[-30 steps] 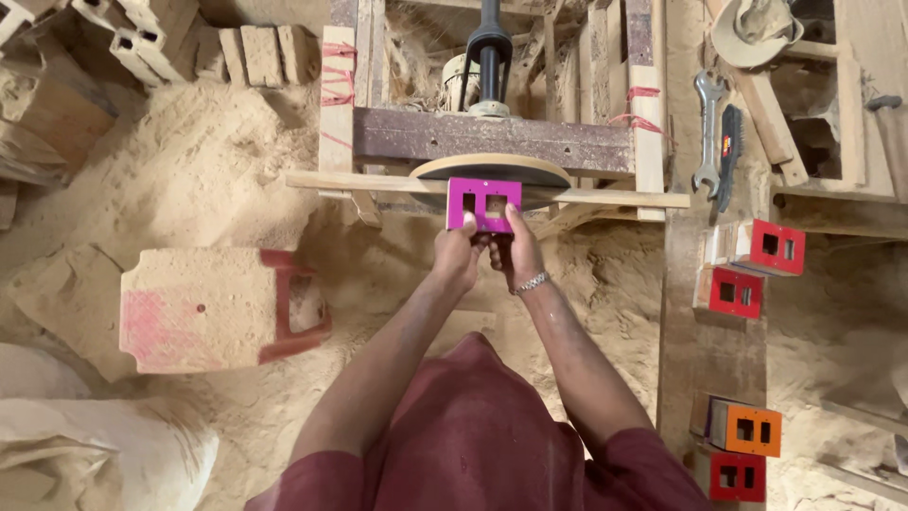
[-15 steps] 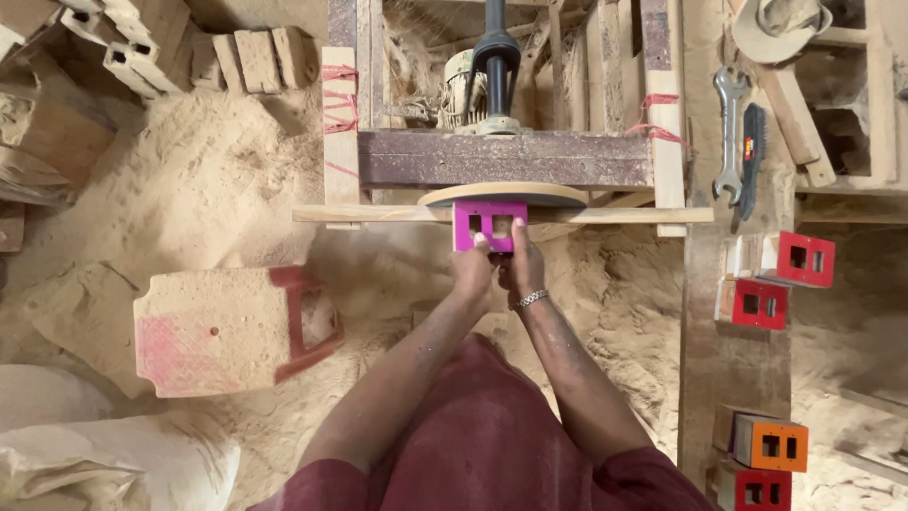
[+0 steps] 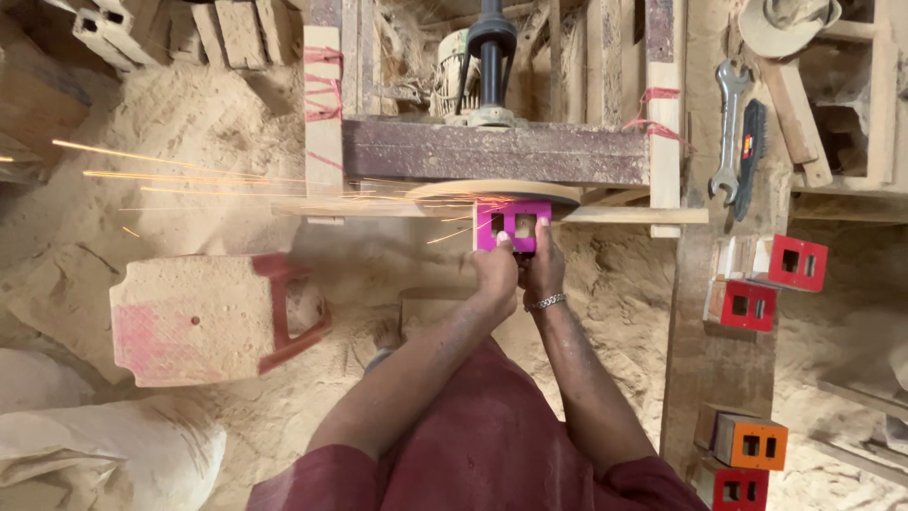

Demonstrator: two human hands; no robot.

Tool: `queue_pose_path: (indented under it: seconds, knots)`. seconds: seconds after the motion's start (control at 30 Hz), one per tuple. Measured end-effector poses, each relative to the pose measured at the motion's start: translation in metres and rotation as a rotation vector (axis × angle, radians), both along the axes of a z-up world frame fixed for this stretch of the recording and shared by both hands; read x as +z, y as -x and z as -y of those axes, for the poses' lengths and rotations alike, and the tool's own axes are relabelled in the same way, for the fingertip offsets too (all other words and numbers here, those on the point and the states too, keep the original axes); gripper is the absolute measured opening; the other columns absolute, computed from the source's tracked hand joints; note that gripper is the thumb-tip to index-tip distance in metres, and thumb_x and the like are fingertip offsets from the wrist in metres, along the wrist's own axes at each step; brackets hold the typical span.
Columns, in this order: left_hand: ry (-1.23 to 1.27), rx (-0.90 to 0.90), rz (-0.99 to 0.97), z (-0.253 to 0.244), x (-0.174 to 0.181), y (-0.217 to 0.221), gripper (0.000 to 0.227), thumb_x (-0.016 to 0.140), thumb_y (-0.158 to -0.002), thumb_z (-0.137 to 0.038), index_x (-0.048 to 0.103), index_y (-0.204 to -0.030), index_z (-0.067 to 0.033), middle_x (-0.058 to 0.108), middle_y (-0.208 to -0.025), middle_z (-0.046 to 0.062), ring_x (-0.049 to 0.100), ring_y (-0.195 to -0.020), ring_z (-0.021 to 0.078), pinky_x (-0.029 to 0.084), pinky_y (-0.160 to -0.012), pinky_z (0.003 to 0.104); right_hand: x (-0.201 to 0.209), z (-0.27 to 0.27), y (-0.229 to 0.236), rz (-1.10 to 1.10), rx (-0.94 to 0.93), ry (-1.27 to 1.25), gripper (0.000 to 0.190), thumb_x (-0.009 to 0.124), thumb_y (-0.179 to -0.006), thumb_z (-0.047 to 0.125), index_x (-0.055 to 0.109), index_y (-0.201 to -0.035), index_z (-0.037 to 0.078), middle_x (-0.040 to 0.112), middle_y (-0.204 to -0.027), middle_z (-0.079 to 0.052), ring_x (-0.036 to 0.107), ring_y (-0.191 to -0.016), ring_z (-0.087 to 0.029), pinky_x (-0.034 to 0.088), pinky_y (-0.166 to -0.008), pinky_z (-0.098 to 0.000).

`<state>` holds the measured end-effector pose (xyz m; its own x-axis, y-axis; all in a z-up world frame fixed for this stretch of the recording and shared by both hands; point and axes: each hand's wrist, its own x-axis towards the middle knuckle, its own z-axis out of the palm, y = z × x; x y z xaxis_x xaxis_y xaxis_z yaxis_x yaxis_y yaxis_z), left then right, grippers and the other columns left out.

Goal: The person sands the edges of small, colored wooden blocks using a rotating grinding wheel. They handle the blocks one at a time, pressing them against the spinning wheel to smooth the surfaces, then place the finished pieces on a nearby wooden plank.

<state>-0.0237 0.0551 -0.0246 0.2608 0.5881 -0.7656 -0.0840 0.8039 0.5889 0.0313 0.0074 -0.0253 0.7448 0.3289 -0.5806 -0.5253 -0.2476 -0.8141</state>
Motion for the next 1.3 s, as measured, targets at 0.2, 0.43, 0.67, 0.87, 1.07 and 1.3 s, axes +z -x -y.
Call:
queue_pose_path:
  seconds: [0.2, 0.43, 0.67, 0.87, 1.07, 1.3]
  knots:
    - [0.010, -0.030, -0.042, 0.012, 0.007, -0.019, 0.031, 0.060, -0.101, -0.021, 0.066, -0.109, 0.0078, 0.069, -0.088, 0.014, 0.062, -0.069, 0.0188, 0.050, -0.058, 0.039, -0.008, 0.015, -0.020, 0.023, -0.012, -0.080, 0.048, 0.056, -0.098, 0.059, 0.067, -0.088, 0.014, 0.058, -0.066, 0.003, 0.050, -0.049, -0.007, 0.034, -0.040, -0.0245]
    - [0.013, 0.011, -0.077, 0.037, -0.002, -0.055, 0.038, 0.066, -0.103, -0.022, 0.048, -0.116, 0.0087, 0.065, -0.099, 0.014, 0.067, -0.082, 0.0178, 0.055, -0.066, 0.035, -0.019, 0.040, -0.057, 0.058, -0.024, -0.019, 0.050, 0.055, -0.095, 0.061, 0.071, -0.094, 0.014, 0.063, -0.070, 0.004, 0.055, -0.051, -0.007, 0.037, -0.042, -0.0251]
    - [-0.045, -0.070, 0.703, 0.081, 0.019, -0.038, 0.032, 0.059, -0.103, -0.011, 0.053, -0.130, 0.0046, 0.063, -0.115, 0.014, 0.061, -0.103, 0.0234, 0.055, -0.087, 0.037, 0.025, 0.121, -0.073, 0.283, 0.294, -0.211, 0.060, 0.046, -0.107, 0.065, 0.063, -0.096, 0.009, 0.053, -0.067, 0.001, 0.045, -0.049, -0.008, 0.034, -0.042, -0.0250]
    - [-0.198, -0.440, 0.895, 0.099, 0.020, 0.085, 0.047, 0.070, -0.095, 0.004, 0.051, -0.137, -0.0059, 0.064, -0.127, 0.010, 0.063, -0.116, 0.0204, 0.055, -0.106, 0.037, 0.043, 0.203, -0.028, 0.458, 0.610, -0.736, 0.038, 0.071, -0.105, 0.031, 0.055, -0.124, 0.003, 0.068, -0.096, -0.009, 0.066, -0.079, -0.017, 0.056, -0.070, -0.0319]
    - [-0.338, -0.609, 0.640, 0.077, 0.061, 0.127, 0.055, 0.070, -0.090, 0.006, 0.050, -0.140, -0.0066, 0.063, -0.132, 0.007, 0.060, -0.116, 0.0164, 0.054, -0.098, 0.034, 0.069, 0.189, 0.003, 0.558, 0.664, -0.651, 0.054, 0.080, -0.097, 0.026, 0.052, -0.136, 0.001, 0.067, -0.100, -0.006, 0.066, -0.080, -0.013, 0.059, -0.073, -0.0299]
    - [-0.441, -0.622, 0.838, 0.050, 0.096, 0.163, 0.080, 0.076, -0.084, -0.006, 0.033, -0.151, -0.0180, 0.046, -0.153, 0.011, 0.050, -0.138, 0.0210, 0.048, -0.111, 0.036, 0.091, 0.172, 0.035, 0.498, 0.589, -0.532, 0.055, 0.082, -0.093, 0.024, 0.057, -0.135, 0.000, 0.061, -0.093, -0.006, 0.061, -0.072, -0.011, 0.059, -0.070, -0.0306]
